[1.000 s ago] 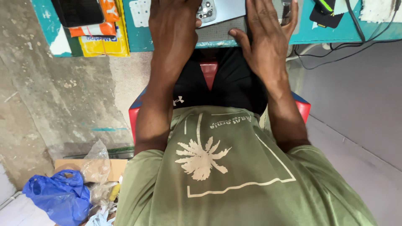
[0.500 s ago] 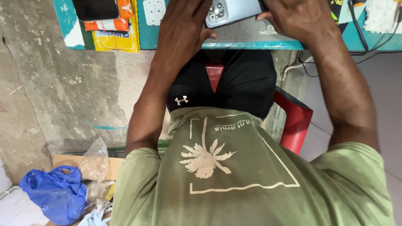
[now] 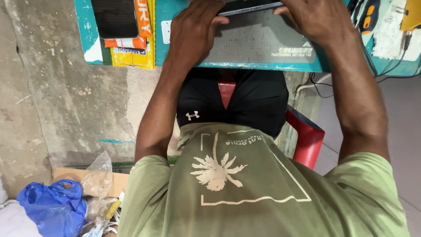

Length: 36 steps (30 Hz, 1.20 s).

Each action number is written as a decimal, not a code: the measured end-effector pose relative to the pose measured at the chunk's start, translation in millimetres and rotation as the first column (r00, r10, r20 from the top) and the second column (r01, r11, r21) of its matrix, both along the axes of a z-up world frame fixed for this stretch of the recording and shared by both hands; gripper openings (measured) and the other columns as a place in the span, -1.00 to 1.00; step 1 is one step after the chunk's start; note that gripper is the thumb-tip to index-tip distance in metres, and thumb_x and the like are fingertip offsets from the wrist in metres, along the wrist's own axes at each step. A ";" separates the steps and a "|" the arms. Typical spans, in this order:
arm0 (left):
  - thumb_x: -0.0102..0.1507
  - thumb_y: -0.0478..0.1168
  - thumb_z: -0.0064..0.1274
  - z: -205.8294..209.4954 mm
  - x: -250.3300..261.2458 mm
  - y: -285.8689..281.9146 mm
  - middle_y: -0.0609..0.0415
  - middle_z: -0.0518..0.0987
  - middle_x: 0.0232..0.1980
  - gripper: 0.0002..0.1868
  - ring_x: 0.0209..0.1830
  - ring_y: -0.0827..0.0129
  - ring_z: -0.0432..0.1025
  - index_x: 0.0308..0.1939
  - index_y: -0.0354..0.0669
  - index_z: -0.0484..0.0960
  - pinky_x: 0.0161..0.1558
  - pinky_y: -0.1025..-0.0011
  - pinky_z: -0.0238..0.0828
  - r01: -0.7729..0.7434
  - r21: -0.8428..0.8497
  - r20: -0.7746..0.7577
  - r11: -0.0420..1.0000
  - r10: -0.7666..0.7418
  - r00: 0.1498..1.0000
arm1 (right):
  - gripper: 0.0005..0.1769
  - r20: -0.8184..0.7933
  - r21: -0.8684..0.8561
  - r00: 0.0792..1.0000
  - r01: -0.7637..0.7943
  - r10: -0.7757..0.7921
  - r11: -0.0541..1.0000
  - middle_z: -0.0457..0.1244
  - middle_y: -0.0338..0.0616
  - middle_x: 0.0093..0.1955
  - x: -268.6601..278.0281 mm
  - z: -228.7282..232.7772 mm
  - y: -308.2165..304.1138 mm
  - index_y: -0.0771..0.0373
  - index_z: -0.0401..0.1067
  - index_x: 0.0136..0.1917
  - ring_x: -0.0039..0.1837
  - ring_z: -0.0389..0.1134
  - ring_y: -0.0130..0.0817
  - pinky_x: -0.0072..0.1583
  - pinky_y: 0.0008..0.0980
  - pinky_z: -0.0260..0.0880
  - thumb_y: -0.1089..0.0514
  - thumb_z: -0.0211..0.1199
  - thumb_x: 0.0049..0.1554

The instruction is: The person applies a substance from a small tube onto a phone backplate using a brush applicator. They then place the backplate onto a smartphone chassis, press it into place, and test the device by turning it on.

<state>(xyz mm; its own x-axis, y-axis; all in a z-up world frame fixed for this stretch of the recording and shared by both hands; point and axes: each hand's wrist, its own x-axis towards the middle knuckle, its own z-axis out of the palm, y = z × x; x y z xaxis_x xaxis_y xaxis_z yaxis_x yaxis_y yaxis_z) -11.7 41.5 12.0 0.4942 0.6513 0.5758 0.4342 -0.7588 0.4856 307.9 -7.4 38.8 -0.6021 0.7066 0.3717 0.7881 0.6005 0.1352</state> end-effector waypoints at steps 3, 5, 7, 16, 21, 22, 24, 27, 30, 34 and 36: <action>0.38 -0.20 0.27 3.1 1.2 1.8 -0.04 0.69 0.06 -0.71 0.04 0.08 0.58 0.13 -0.21 0.65 0.03 0.21 0.53 -0.003 -0.119 0.004 0.993 0.004 1.000 | -0.74 -0.055 -0.061 0.997 0.051 -0.055 0.997 0.29 -0.11 -0.16 -4.1 -5.8 0.6 0.22 0.46 0.22 -0.19 0.35 -0.24 -0.14 -0.30 0.35 0.04 0.33 0.39; 0.38 -0.17 0.26 6.3 1.5 0.7 -0.07 0.67 0.12 -0.67 0.13 0.09 0.57 0.17 -0.21 0.63 0.09 0.22 0.56 0.053 -0.115 0.075 0.992 -0.044 0.996 | -0.80 -0.155 -0.092 0.987 0.029 -0.043 0.995 0.33 -0.11 -0.08 -5.0 -5.2 -3.1 0.25 0.45 0.19 -0.12 0.38 -0.26 -0.09 -0.33 0.37 0.10 0.31 0.40; 0.42 -0.16 0.20 10.2 3.4 -3.5 -0.10 0.65 0.17 -0.68 0.21 0.11 0.56 0.20 -0.21 0.61 0.14 0.25 0.59 0.158 -0.196 0.224 0.968 -0.112 0.968 | -0.88 -0.289 -0.063 0.957 -0.050 0.030 0.997 0.37 -0.11 0.07 -9.3 0.3 -17.0 0.29 0.40 0.16 0.05 0.43 -0.28 0.06 -0.35 0.42 0.20 0.24 0.44; 0.37 -0.19 0.15 56.5 -1.6 -61.0 -0.04 0.69 0.02 -0.78 0.06 0.22 0.65 0.02 -0.25 0.64 0.03 0.35 0.66 0.339 -0.263 0.491 0.903 -0.177 0.853 | -0.71 -0.379 -0.042 0.924 0.030 -0.043 0.999 0.41 -0.06 -0.03 -67.6 97.2 -87.9 0.37 0.55 0.04 -0.05 0.42 -0.21 -0.04 -0.25 0.36 0.15 0.52 0.15; 0.35 -0.27 0.25 83.0 1.3 -73.7 -0.06 0.69 -0.02 -0.81 0.08 0.13 0.64 -0.04 -0.30 0.62 0.05 0.34 0.63 0.341 -0.189 0.419 0.921 -0.238 0.876 | -0.75 -0.338 0.036 0.941 -0.003 0.015 0.999 0.39 -0.23 -0.04 -92.4 122.6 -93.2 0.27 0.57 0.03 0.02 0.43 -0.33 -0.01 -0.36 0.32 0.14 0.55 0.17; 0.33 -0.28 0.27 86.4 1.5 -75.1 -0.06 0.68 -0.04 -0.80 0.06 0.13 0.64 -0.05 -0.30 0.62 0.05 0.33 0.63 0.338 -0.188 0.420 0.922 -0.235 0.876 | -0.77 -0.343 0.043 0.939 -0.003 0.018 0.999 0.38 -0.24 -0.05 -94.5 122.2 -93.3 0.27 0.56 0.03 0.04 0.44 -0.34 -0.01 -0.37 0.32 0.16 0.54 0.17; 0.28 -0.29 0.30 91.1 1.8 -76.9 -0.05 0.68 -0.07 -0.78 0.03 0.14 0.64 -0.08 -0.31 0.62 0.07 0.30 0.62 0.332 -0.188 0.424 0.924 -0.229 0.876 | -0.78 -0.325 0.127 0.943 -0.037 0.077 0.991 0.38 -0.25 -0.06 -94.6 119.3 -89.8 0.25 0.57 0.03 -0.03 0.44 -0.38 -0.06 -0.41 0.29 0.19 0.56 0.16; 0.28 -0.38 0.30 94.5 -2.1 -79.8 -0.06 0.68 -0.04 -0.80 0.06 0.12 0.64 -0.07 -0.32 0.62 0.02 0.31 0.62 0.309 -0.188 0.396 0.932 -0.215 0.893 | -0.77 -0.315 0.213 0.940 -0.062 0.128 0.975 0.38 -0.26 -0.11 -95.6 114.0 -85.9 0.25 0.58 -0.01 -0.10 0.44 -0.40 -0.14 -0.43 0.27 0.18 0.61 0.16; 0.27 -0.43 0.28 96.4 -2.9 -79.8 -0.06 0.68 -0.04 -0.81 0.06 0.13 0.64 -0.06 -0.33 0.62 0.05 0.29 0.65 0.302 -0.205 0.399 0.931 -0.202 0.894 | -0.76 -0.314 0.193 0.943 -0.052 0.112 0.980 0.37 -0.26 -0.12 -97.8 116.2 -85.9 0.25 0.57 0.00 -0.10 0.44 -0.38 -0.14 -0.44 0.29 0.15 0.60 0.17; 0.25 -0.48 0.23 97.9 -1.5 -79.7 -0.02 0.70 -0.04 -0.81 0.05 0.16 0.64 -0.08 -0.29 0.64 -0.01 0.33 0.63 0.266 -0.141 0.294 0.953 -0.217 0.931 | -0.75 -0.303 0.135 0.944 -0.093 0.130 0.987 0.38 -0.20 -0.10 -100.6 118.4 -83.1 0.28 0.55 -0.02 -0.10 0.43 -0.31 -0.12 -0.40 0.36 0.15 0.56 0.14; 0.22 -0.52 0.18 100.0 -1.2 -78.8 -0.02 0.70 -0.03 -0.78 0.06 0.15 0.63 -0.06 -0.30 0.63 0.00 0.34 0.63 0.295 -0.156 0.296 0.943 -0.240 0.924 | -0.78 -0.309 0.167 0.936 -0.119 0.166 0.979 0.36 -0.22 -0.13 -102.4 117.7 -81.8 0.30 0.56 -0.02 -0.13 0.41 -0.36 -0.14 -0.42 0.36 0.21 0.56 0.13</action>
<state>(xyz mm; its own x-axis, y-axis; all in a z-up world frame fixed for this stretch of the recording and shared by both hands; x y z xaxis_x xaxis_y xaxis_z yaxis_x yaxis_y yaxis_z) -13.0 -37.3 112.0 0.5102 0.6286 0.5870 0.0602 -0.7069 0.7047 205.5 -89.2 156.5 -0.5252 0.5470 0.6519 0.7113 0.7027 -0.0166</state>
